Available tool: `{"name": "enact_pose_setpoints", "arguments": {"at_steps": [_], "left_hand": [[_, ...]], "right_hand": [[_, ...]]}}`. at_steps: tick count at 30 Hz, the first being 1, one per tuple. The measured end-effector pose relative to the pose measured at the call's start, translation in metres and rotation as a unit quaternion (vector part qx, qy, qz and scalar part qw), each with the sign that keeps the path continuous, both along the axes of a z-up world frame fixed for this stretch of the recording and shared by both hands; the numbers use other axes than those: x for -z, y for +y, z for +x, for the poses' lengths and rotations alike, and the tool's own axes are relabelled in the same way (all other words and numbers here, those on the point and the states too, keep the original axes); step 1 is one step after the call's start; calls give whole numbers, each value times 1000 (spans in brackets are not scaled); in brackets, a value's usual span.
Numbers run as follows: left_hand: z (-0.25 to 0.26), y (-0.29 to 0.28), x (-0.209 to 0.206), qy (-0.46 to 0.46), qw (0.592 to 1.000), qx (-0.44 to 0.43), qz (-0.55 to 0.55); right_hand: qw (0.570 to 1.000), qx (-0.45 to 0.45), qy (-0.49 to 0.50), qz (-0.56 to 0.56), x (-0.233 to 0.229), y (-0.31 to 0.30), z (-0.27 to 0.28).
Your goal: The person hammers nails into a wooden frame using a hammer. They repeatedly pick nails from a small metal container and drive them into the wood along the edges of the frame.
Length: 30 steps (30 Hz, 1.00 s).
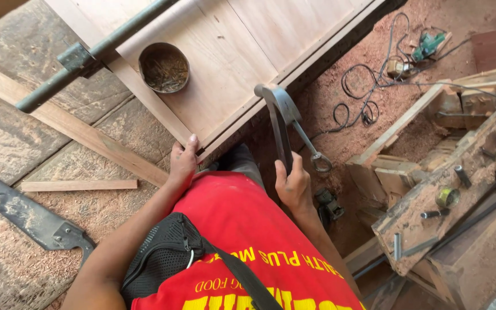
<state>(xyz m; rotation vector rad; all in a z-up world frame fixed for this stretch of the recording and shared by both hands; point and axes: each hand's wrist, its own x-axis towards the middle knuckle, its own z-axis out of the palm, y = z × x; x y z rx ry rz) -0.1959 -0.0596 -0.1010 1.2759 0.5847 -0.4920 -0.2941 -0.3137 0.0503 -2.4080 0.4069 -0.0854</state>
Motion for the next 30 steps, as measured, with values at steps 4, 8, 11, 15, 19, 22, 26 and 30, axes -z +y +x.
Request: {"name": "enact_pose_setpoints", "arguments": {"at_steps": [4,8,11,15,19,22,26,30], "left_hand": [[0,8,20,-75,996,-15,-46],[3,42,5,53,993,-69,-84],[14,81,26,-82,990,-101,56],[63,101,-43,-370,895,-68,239],[127,86,-108,-478,803,54,353],[175,63,-98,-520,718,138,442],[215,30,-88,-405,616,399,545],[230,14,-100,-295,608,499,542]], "right_hand": [[993,-7,110,-30,10,3,7],[982,-4,184,-26,1,6,4],[979,21,197,49,-1,14,-5],[963,55,250,88,-23,30,0],[974,39,217,57,-1,19,-8],[969,50,236,60,8,13,-10],[969,56,230,67,7,18,-10],[962,74,242,102,4,26,-10]]}}
